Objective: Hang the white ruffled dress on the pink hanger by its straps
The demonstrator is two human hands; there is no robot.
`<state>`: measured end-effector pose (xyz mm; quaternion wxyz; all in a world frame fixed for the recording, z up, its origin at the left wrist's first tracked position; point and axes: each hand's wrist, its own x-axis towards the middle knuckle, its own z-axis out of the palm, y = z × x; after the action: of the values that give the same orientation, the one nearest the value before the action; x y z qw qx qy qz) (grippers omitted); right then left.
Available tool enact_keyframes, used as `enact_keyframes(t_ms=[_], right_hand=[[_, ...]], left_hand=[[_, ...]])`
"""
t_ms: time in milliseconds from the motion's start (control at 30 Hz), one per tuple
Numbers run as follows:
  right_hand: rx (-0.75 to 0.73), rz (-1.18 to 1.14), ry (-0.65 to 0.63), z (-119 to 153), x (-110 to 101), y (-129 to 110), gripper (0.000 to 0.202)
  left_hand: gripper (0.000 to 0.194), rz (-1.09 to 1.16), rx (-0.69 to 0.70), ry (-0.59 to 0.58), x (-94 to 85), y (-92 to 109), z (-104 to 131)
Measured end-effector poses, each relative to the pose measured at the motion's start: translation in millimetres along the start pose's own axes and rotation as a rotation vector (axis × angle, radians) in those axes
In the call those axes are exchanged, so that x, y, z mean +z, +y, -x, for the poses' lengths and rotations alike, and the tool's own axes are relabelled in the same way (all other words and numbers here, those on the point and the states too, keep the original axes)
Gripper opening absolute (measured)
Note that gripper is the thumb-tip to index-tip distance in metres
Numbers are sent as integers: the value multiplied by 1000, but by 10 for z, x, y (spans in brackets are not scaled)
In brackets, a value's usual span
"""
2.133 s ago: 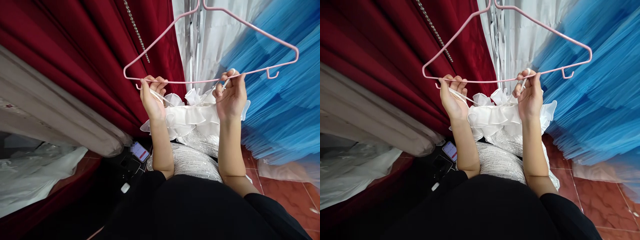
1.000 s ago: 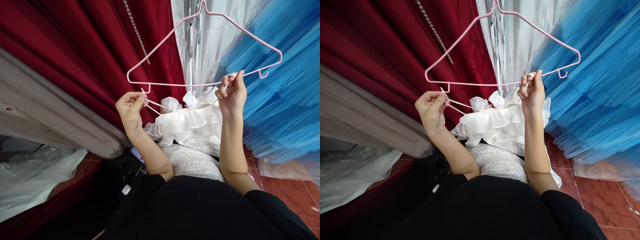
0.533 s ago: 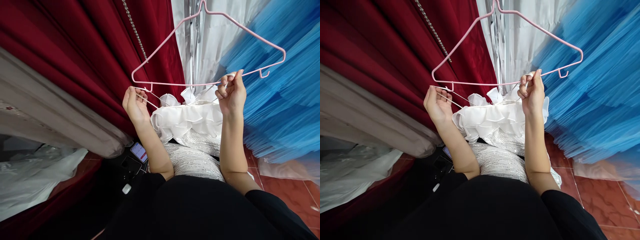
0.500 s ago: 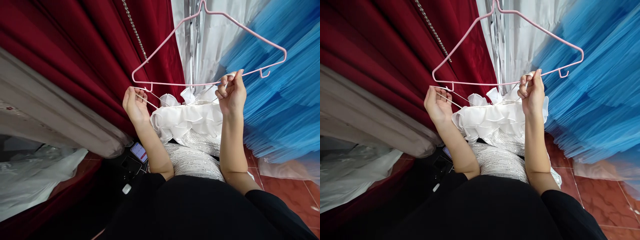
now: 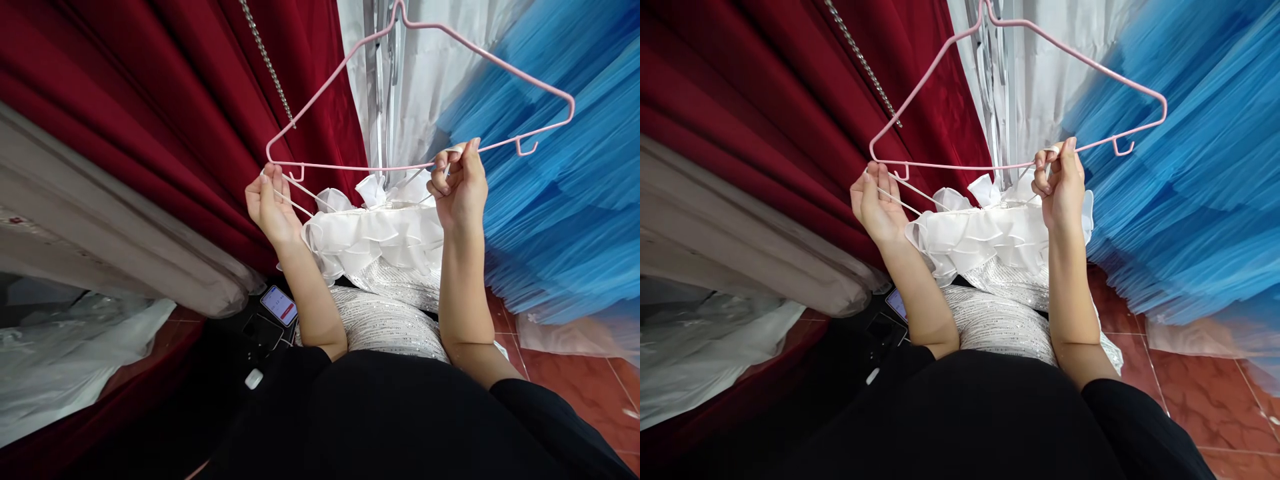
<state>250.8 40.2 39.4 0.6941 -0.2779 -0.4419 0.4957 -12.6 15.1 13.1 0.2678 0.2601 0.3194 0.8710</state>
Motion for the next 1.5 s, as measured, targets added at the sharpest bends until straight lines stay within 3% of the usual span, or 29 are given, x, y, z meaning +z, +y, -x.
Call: enact_keyframes(t_ms=[100, 200, 367, 433, 667, 833, 933, 1000, 1167, 1233, 1367, 1500], right_hand=[[31, -15, -32, -12, -5, 16, 57], [54, -23, -54, -8, 10, 34, 56], [21, -10, -58, 29, 65, 45, 50], [-8, -3, -82, 36, 73, 49, 49], [5, 73, -159, 37, 11, 45, 43], [29, 60, -110, 70, 6, 13, 32], [35, 55, -37, 66, -26, 35, 23], [2, 26, 28, 35, -102, 61, 27], [-138, -100, 260, -44, -423, 22, 33], [-205, -60, 292, -34, -543, -58, 32], [-287, 57, 235, 33, -671, -221, 28], [-284, 174, 123, 67, -665, -264, 27]], left_hand=[[5, -21, -78, -31, -78, 12, -32], [4, -47, -170, -169, -73, 38, 1], [13, 76, -386, -413, 101, 106, 151], [21, 123, -399, -470, 189, 128, 218], [16, 137, -236, -362, 387, 122, 345], [24, 206, -245, -372, 495, 77, 369], [28, 214, -254, -320, 540, 67, 369], [28, 205, -259, -297, 548, 72, 359], [24, 257, -262, -330, 518, 104, 316], [24, 284, -281, -335, 506, 110, 306], [24, 277, -331, -300, 494, 103, 306], [24, 229, -333, -294, 476, 101, 295]])
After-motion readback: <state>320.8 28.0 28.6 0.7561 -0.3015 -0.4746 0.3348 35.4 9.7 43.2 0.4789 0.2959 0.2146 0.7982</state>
